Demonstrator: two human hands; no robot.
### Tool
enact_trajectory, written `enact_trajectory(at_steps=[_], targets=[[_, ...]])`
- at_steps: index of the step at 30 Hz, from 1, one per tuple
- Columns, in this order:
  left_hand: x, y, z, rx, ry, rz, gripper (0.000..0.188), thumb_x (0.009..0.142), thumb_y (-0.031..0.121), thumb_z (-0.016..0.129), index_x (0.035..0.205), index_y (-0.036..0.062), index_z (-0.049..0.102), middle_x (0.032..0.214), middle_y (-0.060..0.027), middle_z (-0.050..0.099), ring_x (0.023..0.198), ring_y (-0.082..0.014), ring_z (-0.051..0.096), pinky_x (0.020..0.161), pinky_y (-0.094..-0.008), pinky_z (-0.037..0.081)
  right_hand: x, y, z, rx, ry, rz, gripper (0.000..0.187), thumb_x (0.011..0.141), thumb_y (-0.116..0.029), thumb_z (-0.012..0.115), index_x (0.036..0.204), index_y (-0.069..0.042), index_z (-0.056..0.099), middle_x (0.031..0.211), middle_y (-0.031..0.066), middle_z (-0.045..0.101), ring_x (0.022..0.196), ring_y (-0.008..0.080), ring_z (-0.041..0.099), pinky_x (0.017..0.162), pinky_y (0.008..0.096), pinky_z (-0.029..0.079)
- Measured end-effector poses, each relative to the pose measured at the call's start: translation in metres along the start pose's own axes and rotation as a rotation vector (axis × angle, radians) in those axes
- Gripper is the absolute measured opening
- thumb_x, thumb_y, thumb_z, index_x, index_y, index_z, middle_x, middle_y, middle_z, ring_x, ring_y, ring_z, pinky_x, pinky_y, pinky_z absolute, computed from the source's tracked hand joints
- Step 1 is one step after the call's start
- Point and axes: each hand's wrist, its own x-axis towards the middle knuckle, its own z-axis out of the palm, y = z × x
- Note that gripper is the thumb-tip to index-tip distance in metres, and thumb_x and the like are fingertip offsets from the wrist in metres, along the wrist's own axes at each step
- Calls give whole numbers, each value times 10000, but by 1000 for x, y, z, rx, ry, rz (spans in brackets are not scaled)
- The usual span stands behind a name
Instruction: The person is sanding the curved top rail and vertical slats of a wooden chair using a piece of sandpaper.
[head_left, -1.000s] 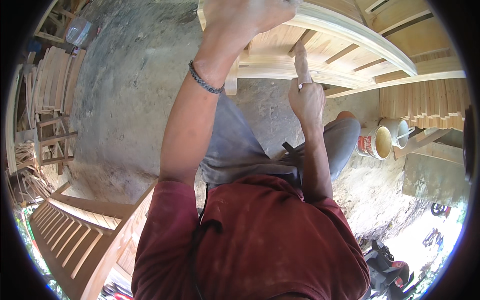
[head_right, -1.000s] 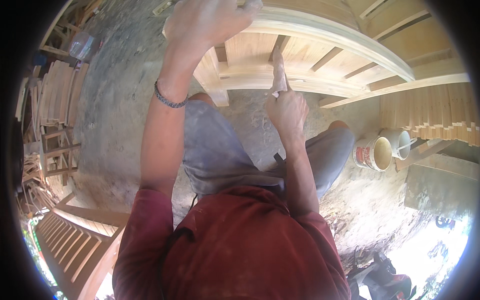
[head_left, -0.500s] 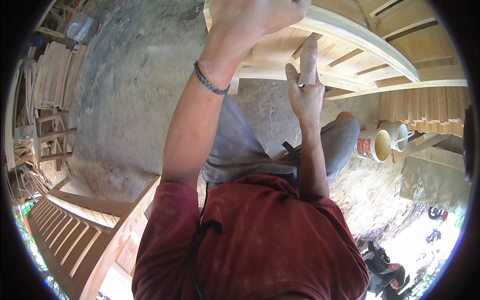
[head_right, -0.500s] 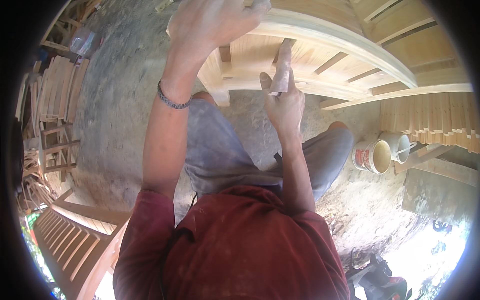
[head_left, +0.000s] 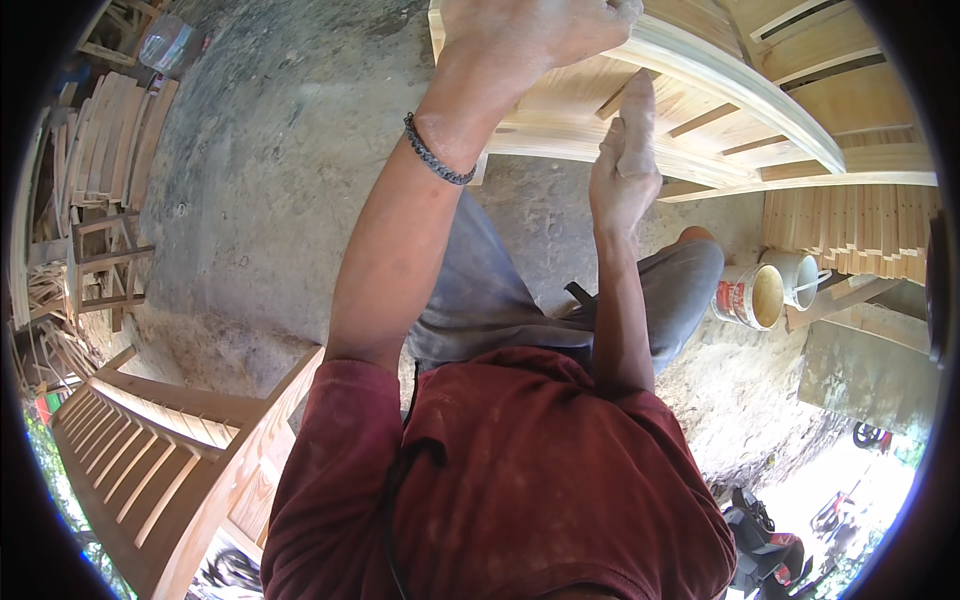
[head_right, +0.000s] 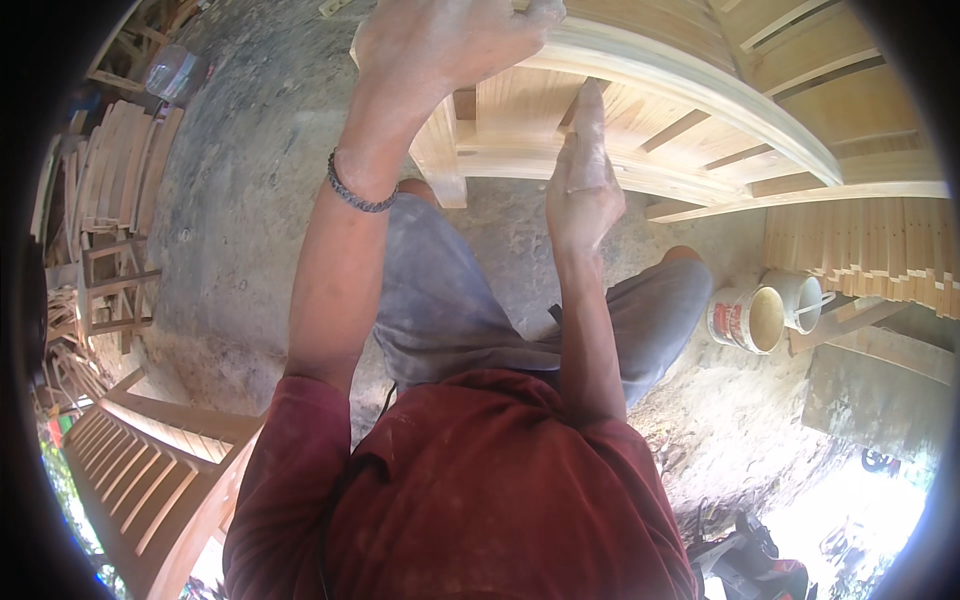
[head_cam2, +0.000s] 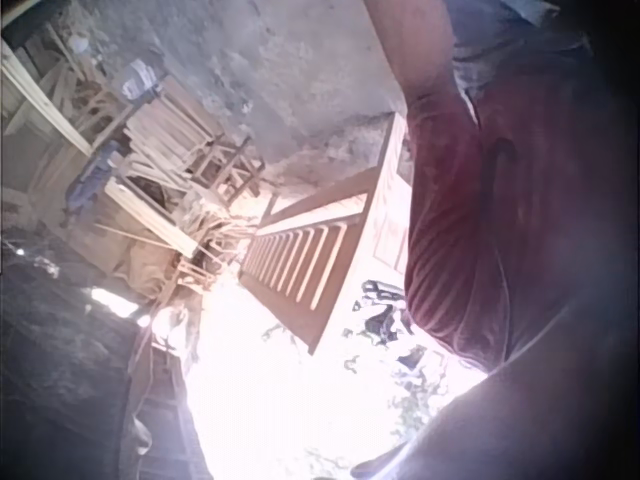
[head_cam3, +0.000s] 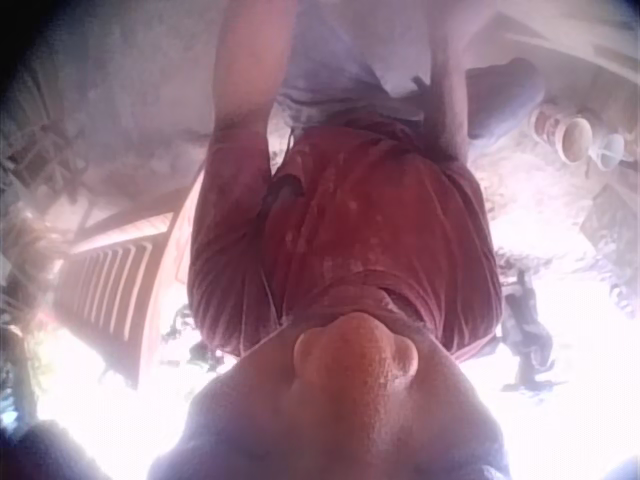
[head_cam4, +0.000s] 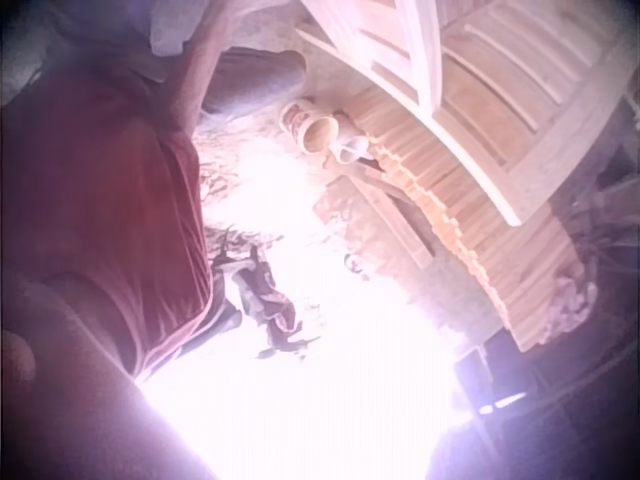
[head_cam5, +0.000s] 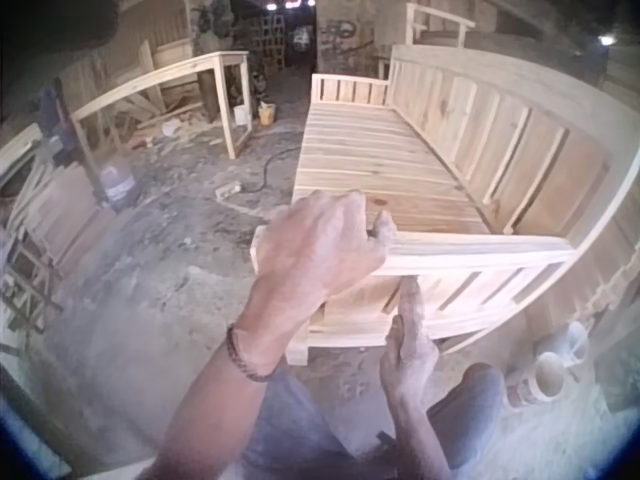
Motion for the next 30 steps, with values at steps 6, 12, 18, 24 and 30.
enact_trajectory(at_steps=[6,12,18,24,30], targets=[[1,-1,2,17,-7,0,417,915,381,589,901,-4,747,823,-274,709,800,-434,725,725,-515,591,8,8,3,-427,-554,240,488,978,-289,564,1449,-164,559,890,204,744,785,419,724,740,512,575],[1,-2,12,48,87,66,407,902,383,606,880,1,744,814,-277,704,796,-437,719,739,-516,591,31,11,0,-397,-724,234,563,1044,-411,418,1550,-163,409,858,279,723,848,487,710,807,563,548],[-1,-3,9,56,107,58,397,889,383,621,827,6,730,809,-269,704,801,-418,719,751,-505,591,20,18,-3,-381,-659,213,637,1056,-510,372,1579,-150,315,847,290,715,848,488,709,779,576,554],[3,-6,16,73,191,118,388,882,385,633,797,17,719,782,-248,705,777,-405,721,725,-504,589,-17,36,1,-377,-261,-149,570,1067,-442,371,1506,-82,419,808,264,720,796,451,721,721,556,565],[4,-7,10,109,221,134,381,890,385,625,802,27,719,763,-242,704,749,-400,720,693,-517,583,-4,8,-13,-455,-694,162,602,1060,-423,391,1544,-68,346,857,264,728,732,446,716,646,547,568]])
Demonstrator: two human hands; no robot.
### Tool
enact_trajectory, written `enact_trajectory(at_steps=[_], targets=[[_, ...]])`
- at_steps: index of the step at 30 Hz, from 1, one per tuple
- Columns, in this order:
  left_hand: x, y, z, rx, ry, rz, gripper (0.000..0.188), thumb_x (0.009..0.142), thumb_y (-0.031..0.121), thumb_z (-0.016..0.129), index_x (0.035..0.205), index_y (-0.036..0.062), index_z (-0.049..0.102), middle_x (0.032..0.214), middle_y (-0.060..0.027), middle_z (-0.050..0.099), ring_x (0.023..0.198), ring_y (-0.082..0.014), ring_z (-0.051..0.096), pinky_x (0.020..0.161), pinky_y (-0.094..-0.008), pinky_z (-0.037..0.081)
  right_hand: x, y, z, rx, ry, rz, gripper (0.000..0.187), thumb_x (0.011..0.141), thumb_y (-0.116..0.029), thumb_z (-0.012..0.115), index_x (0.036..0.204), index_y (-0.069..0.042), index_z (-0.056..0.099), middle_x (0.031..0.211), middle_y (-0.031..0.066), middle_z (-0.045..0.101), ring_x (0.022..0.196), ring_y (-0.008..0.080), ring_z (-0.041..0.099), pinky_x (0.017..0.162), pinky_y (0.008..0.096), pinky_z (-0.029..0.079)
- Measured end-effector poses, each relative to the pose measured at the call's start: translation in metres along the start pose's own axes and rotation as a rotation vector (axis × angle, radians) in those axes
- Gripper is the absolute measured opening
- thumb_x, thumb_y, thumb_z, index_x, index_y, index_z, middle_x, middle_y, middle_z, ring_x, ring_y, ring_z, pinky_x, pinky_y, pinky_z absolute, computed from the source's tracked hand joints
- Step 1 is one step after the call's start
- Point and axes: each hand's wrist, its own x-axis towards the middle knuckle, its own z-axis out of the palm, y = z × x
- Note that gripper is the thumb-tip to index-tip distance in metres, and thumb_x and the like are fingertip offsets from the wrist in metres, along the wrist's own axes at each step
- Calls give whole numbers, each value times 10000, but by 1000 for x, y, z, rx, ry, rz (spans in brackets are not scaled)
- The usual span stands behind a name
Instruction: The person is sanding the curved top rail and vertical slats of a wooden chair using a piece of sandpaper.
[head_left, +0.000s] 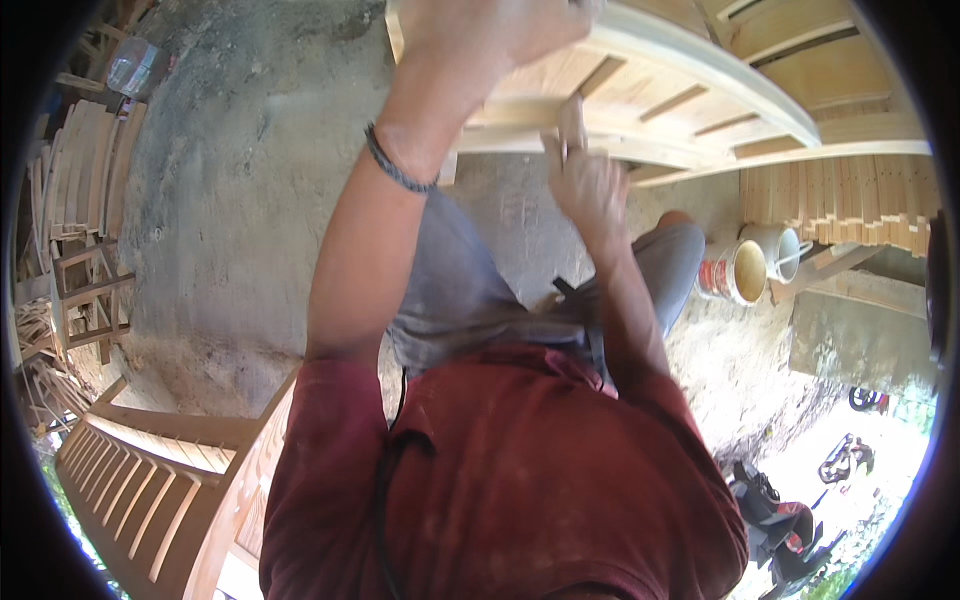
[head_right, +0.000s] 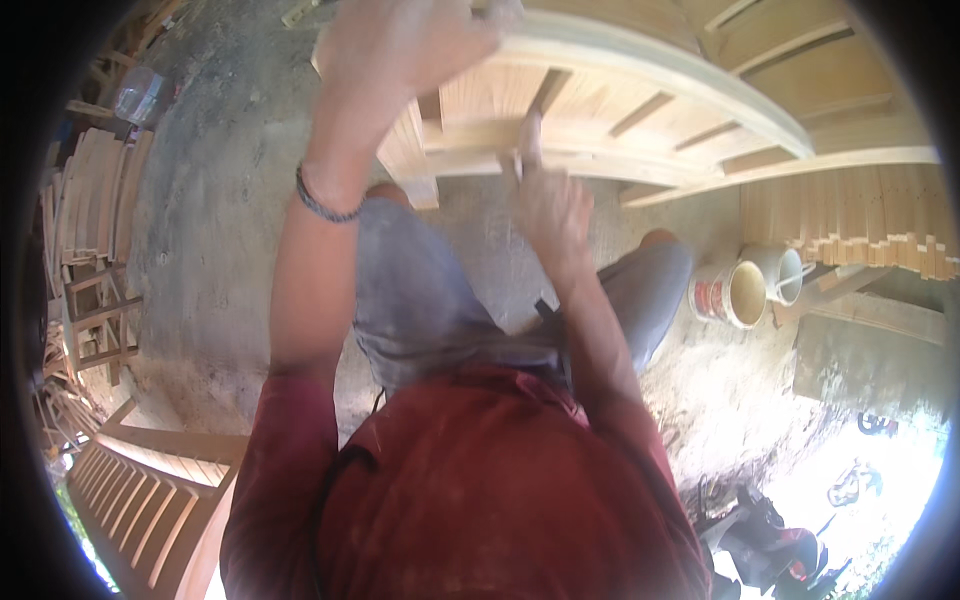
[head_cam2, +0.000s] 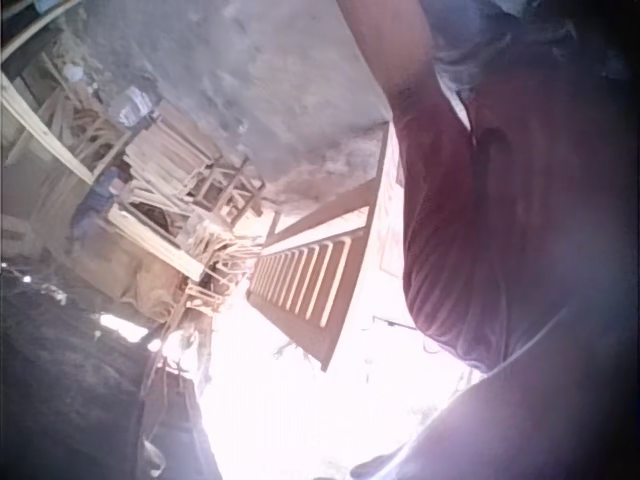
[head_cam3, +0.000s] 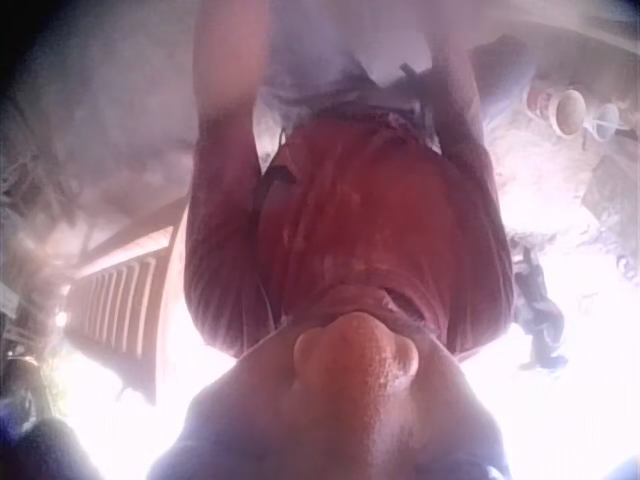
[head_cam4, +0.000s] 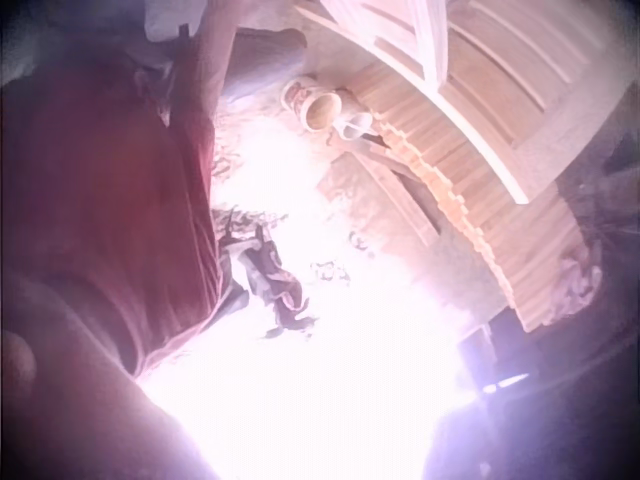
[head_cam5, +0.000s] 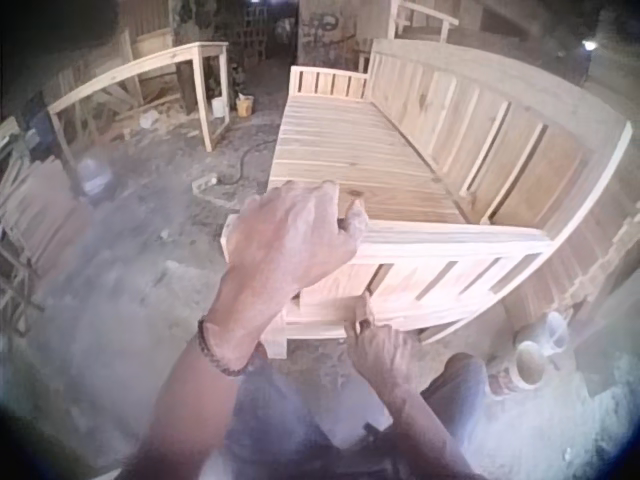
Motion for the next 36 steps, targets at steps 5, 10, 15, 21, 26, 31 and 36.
enact_trajectory(at_steps=[5,10,15,21,26,31,36], targets=[[-10,-1,8,-7,-38,-1,392,896,395,613,841,26,735,778,-252,705,747,-402,721,680,-512,583,38,-6,-9,-82,-76,-8,637,1062,-430,397,1580,-76,283,923,286,728,767,443,724,629,534,573],[-5,2,3,-29,-157,-12,394,902,399,607,847,30,732,765,-244,703,747,-401,722,682,-503,586,10,28,24,-20,408,-269,627,1066,-460,365,1537,-46,362,964,287,724,773,431,728,658,531,576],[-6,-7,2,-54,-50,-14,389,900,390,610,855,24,735,766,-247,706,746,-399,725,706,-501,591,14,-2,-1,-73,78,-95,630,1054,-443,436,1554,-67,371,1096,312,695,789,411,736,646,509,580],[-4,-1,-17,-114,-164,-94,387,891,376,614,870,16,754,802,-271,712,785,-418,730,740,-500,597,36,-4,-5,-64,-22,-49,639,1050,-474,424,1504,-24,416,815,288,712,743,443,725,686,529,586],[-11,9,7,-97,-122,-42,405,887,386,610,828,8,744,795,-245,716,781,-402,727,727,-492,598,16,37,25,20,83,-135,693,1049,-481,430,1600,-93,266,822,284,714,679,418,722,596,520,579],[-5,-3,7,-69,-27,-29,399,889,380,603,830,12,745,787,-259,710,783,-412,728,726,-500,597,-4,19,16,-19,41,-34,533,1046,-470,414,1241,-27,639,909,264,729,815,451,718,755,552,561],[-12,-1,-1,-65,-112,-68,401,895,372,585,851,9,750,790,-258,711,783,-409,728,722,-492,598,41,-8,-10,-38,-42,-6,548,1044,-508,406,1208,-65,683,898,259,730,820,462,715,765,562,561]])
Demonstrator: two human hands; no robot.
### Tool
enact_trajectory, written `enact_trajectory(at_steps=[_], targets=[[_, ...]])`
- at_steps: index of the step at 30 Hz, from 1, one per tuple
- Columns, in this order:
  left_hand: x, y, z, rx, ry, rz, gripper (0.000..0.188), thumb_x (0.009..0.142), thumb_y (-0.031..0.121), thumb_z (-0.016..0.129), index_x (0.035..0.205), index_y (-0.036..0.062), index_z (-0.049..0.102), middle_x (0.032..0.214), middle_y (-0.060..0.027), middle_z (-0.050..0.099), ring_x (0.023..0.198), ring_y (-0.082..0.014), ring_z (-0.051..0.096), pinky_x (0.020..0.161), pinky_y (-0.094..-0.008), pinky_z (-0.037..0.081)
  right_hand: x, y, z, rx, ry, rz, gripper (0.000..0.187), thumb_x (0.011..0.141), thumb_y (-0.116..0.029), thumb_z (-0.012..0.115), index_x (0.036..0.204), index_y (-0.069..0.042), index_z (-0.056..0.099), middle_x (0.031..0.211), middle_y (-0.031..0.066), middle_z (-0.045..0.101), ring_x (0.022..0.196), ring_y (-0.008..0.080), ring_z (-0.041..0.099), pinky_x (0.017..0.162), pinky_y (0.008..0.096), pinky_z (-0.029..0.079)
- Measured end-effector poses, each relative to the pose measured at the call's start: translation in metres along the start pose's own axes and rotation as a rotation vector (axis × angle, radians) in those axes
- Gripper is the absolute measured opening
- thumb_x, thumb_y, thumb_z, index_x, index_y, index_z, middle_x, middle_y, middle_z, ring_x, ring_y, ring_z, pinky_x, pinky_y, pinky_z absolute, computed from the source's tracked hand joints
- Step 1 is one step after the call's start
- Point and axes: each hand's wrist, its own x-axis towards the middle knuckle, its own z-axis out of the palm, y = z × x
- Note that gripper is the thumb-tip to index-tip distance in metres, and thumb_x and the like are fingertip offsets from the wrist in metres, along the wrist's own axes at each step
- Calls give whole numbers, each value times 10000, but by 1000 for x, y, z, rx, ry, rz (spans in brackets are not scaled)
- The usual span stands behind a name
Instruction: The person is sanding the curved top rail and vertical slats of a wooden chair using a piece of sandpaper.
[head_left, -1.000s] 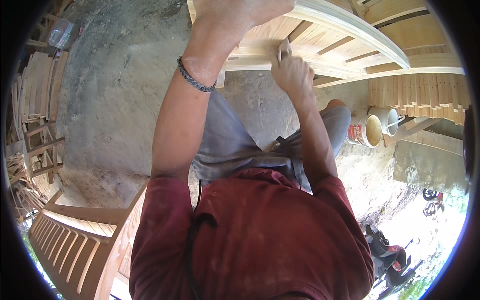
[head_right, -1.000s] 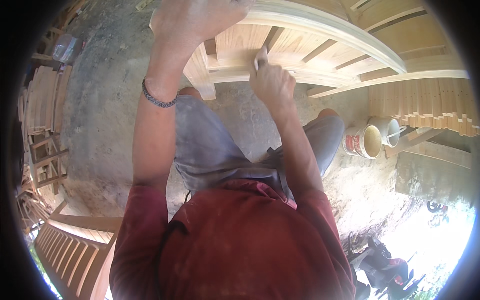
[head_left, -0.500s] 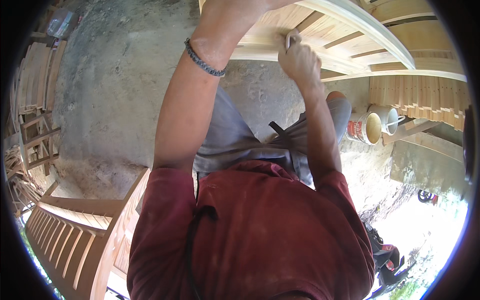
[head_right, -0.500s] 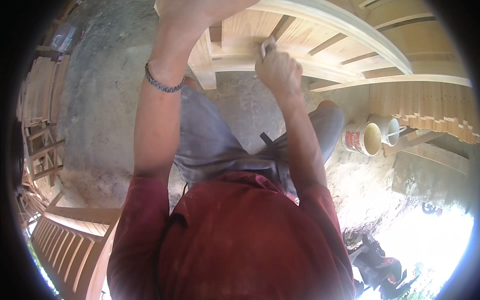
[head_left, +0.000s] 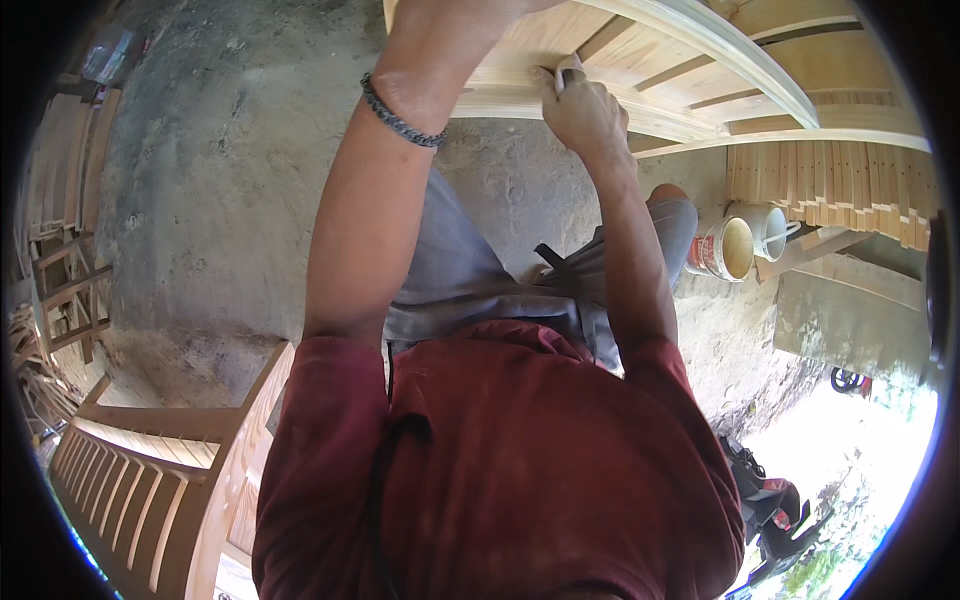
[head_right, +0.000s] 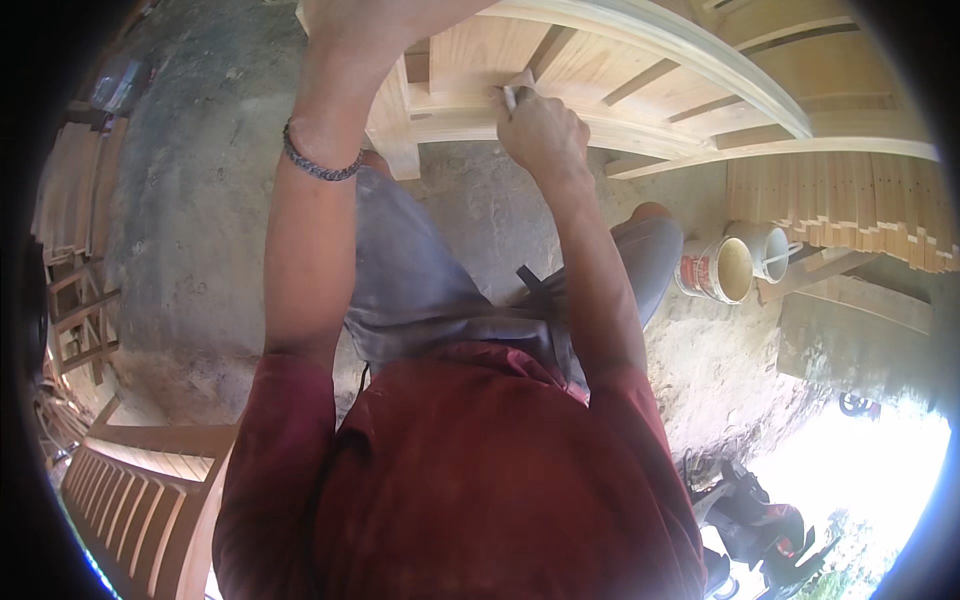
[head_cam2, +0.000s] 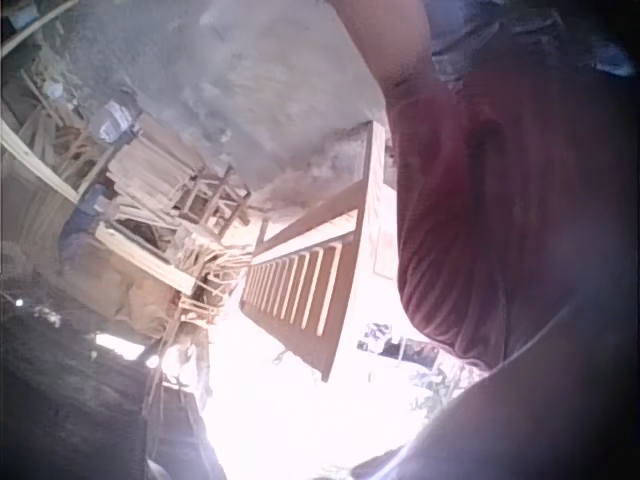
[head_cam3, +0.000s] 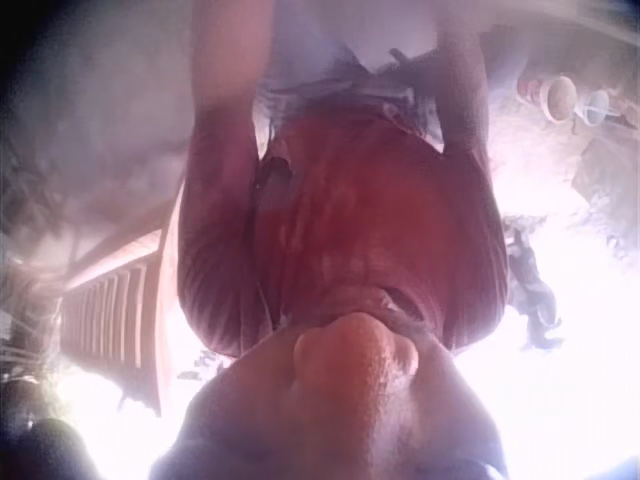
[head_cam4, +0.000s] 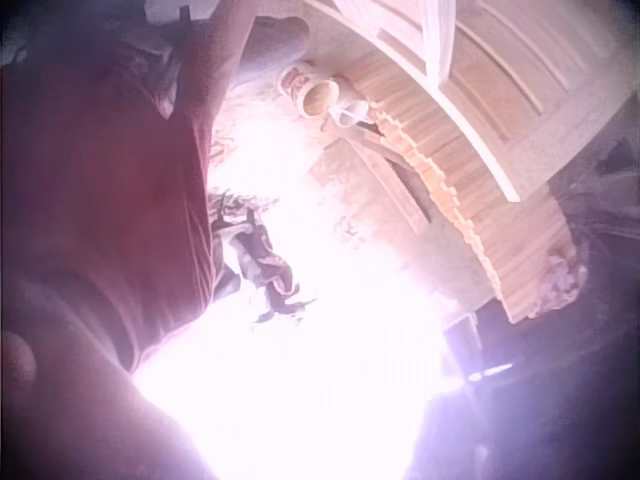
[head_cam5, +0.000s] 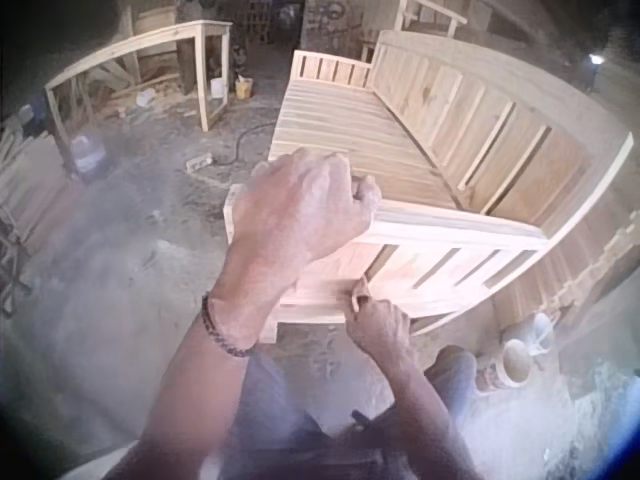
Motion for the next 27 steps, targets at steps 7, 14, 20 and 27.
enact_trajectory(at_steps=[7,14,20,27], targets=[[7,0,8,19,50,24,404,899,384,591,838,15,744,815,-254,717,794,-407,727,759,-505,592,-15,9,-4,29,-125,47,666,1028,-517,472,1524,-79,393,1067,310,705,955,489,699,845,585,558],[3,17,-7,67,-95,-73,398,897,367,591,877,3,752,837,-279,714,816,-406,731,749,-505,597,-24,33,44,19,248,-203,682,1013,-493,446,1526,-45,406,1022,278,722,947,453,711,810,545,571],[-2,8,2,45,25,22,401,895,390,609,859,12,736,815,-269,712,803,-411,727,743,-507,596,-32,20,29,-1,173,-106,714,1013,-507,456,1568,-75,333,933,271,726,861,467,712,826,557,563],[-5,9,-9,49,115,-3,404,898,394,610,853,13,736,816,-254,713,810,-420,721,771,-512,588,-9,9,2,11,-99,-10,645,1013,-509,447,1491,-76,449,856,265,727,809,424,727,752,541,569]])
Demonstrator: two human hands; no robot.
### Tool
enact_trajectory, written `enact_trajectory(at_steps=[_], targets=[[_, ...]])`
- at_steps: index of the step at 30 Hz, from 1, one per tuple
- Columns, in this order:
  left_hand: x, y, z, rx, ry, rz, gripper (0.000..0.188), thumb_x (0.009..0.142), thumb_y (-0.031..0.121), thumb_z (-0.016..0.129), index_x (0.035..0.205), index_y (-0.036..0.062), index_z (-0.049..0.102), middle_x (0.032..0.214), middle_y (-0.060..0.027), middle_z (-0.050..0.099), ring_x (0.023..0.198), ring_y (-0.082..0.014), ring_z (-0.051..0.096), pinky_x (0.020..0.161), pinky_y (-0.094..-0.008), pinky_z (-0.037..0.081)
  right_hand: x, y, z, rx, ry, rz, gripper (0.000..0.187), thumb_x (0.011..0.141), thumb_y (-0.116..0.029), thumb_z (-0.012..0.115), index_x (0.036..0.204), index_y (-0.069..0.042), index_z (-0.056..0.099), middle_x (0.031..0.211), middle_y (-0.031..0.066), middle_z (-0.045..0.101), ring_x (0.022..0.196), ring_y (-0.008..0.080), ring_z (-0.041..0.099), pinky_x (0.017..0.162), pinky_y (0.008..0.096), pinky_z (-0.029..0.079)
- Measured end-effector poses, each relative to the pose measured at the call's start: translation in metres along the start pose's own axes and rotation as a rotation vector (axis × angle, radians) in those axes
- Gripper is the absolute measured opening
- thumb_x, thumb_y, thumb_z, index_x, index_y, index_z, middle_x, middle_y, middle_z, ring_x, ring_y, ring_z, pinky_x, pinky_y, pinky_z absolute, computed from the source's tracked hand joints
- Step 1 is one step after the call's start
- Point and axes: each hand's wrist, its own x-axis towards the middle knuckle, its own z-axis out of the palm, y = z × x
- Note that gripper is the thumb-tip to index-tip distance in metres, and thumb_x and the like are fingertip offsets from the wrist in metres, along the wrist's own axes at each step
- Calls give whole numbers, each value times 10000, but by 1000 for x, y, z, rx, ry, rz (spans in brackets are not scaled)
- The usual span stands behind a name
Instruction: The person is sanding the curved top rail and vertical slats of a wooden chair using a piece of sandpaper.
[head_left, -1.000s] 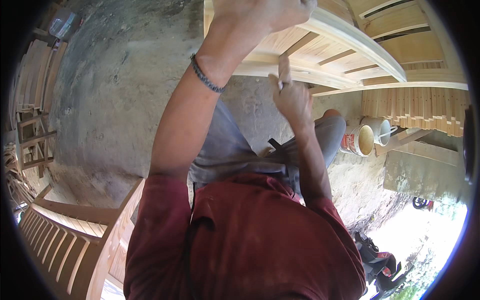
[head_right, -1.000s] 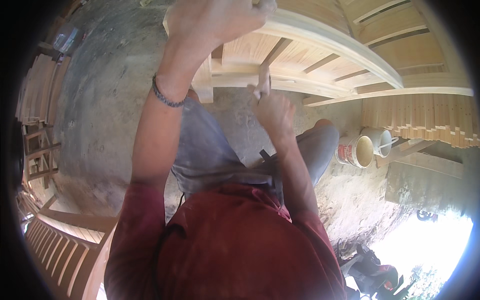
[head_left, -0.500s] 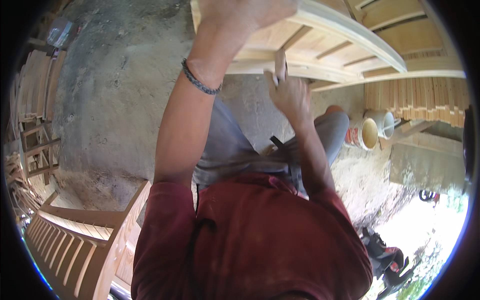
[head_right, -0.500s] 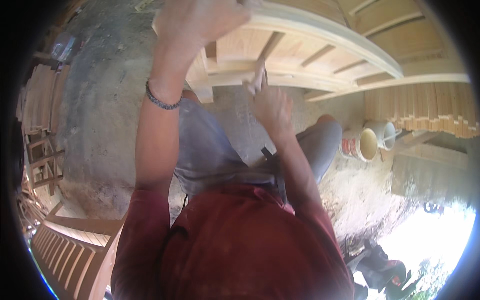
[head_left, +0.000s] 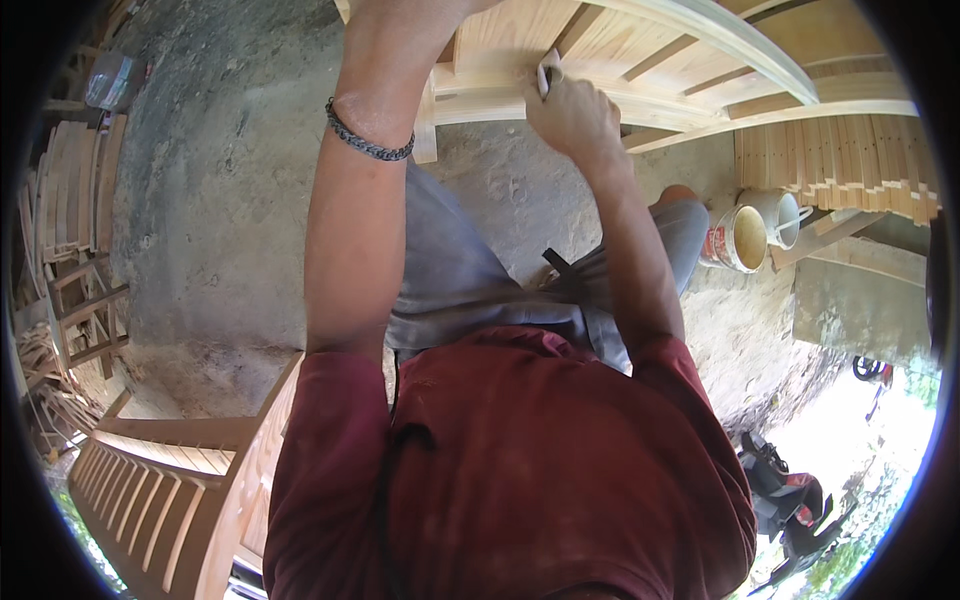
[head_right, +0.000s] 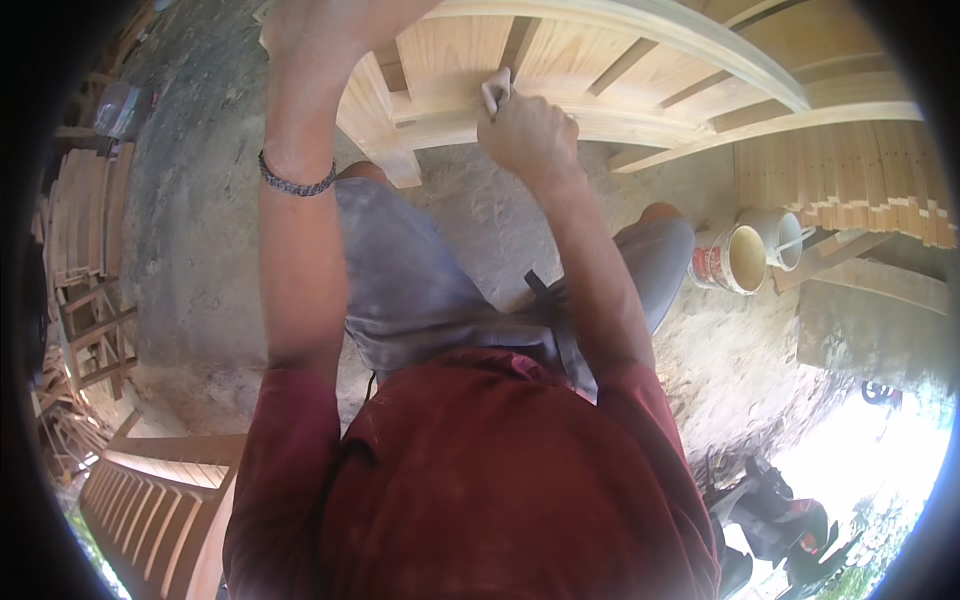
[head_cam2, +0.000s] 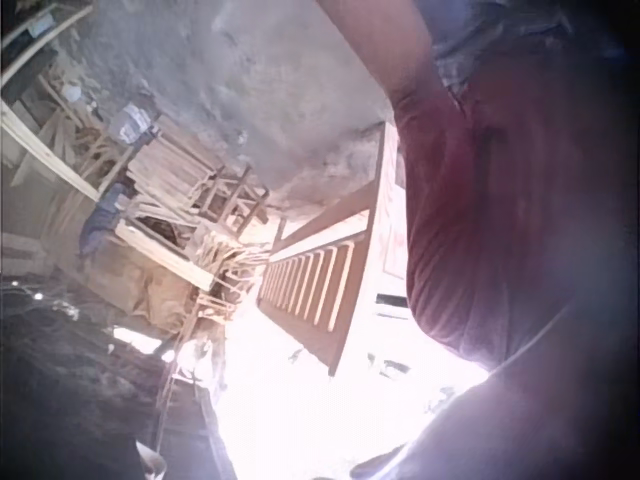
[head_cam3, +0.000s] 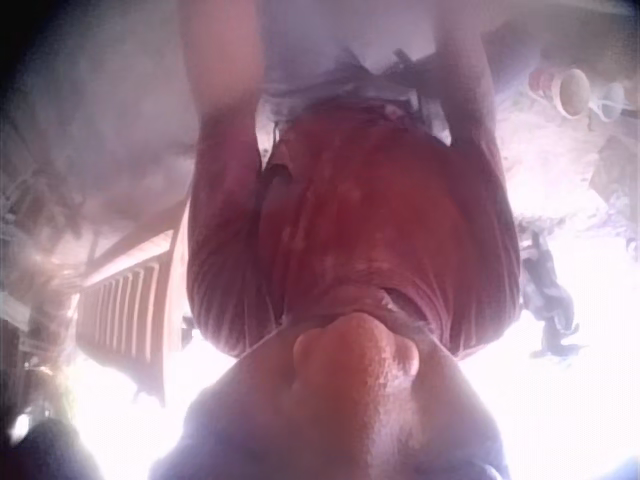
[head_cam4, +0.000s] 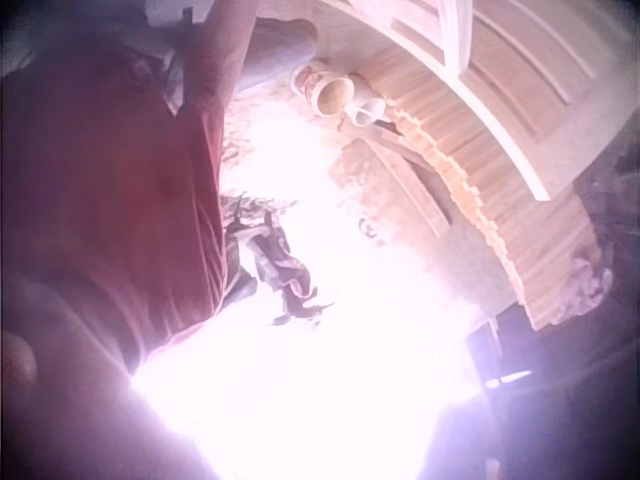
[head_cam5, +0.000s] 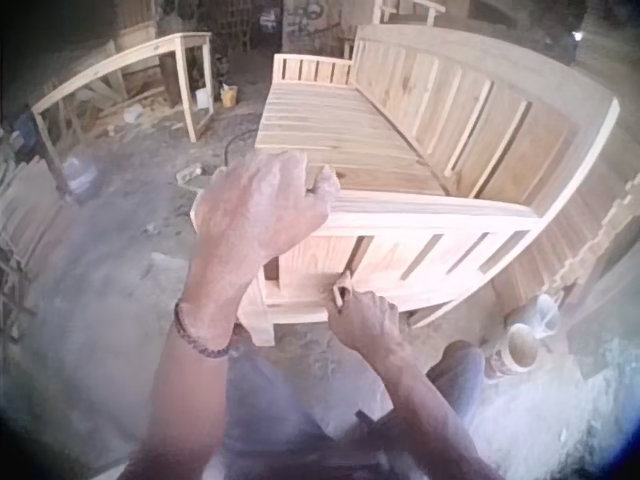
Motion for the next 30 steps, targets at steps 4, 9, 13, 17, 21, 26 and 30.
enact_trajectory(at_steps=[4,9,13,17,21,26,30], targets=[[15,4,14,46,-81,8,420,900,398,610,836,0,730,849,-256,716,831,-411,719,787,-509,582,-25,3,8,28,67,33,617,1017,-480,445,1456,-49,485,873,258,731,907,422,728,850,544,552],[6,-9,16,26,17,69,435,911,408,596,853,-2,728,866,-254,718,852,-412,719,782,-507,582,-8,1,8,7,47,25,651,1044,-482,410,1565,-94,355,803,234,726,766,405,736,705,536,584],[6,6,12,49,-86,-21,435,909,410,594,840,2,727,864,-255,718,836,-413,718,772,-520,579,-11,20,28,5,118,-21,651,1036,-495,407,1546,-93,377,839,246,730,809,432,731,716,545,585],[4,-6,26,22,-43,46,435,908,406,586,855,-1,731,867,-261,717,843,-419,718,780,-526,578,-2,11,21,52,111,16,654,1029,-495,415,1546,-97,372,912,264,732,834,465,720,737,564,580],[12,8,22,47,-96,33,439,910,406,583,864,-6,730,856,-267,715,846,-422,717,782,-527,577,-25,15,17,65,161,0,604,1024,-490,425,1481,-98,466,952,266,733,872,463,720,807,556,571],[5,-9,20,35,-49,27,435,908,403,585,866,-3,738,845,-266,715,834,-419,721,777,-517,582,3,-4,2,19,-37,46,502,1007,-457,463,1226,-44,647,906,257,733,846,409,735,763,515,582],[10,11,14,-2,-95,-4,421,905,390,599,855,-3,740,855,-274,714,835,-417,721,759,-513,586,-26,13,24,28,81,45,506,1016,-445,448,1249,-34,630,908,249,738,863,414,736,780,532,578]])
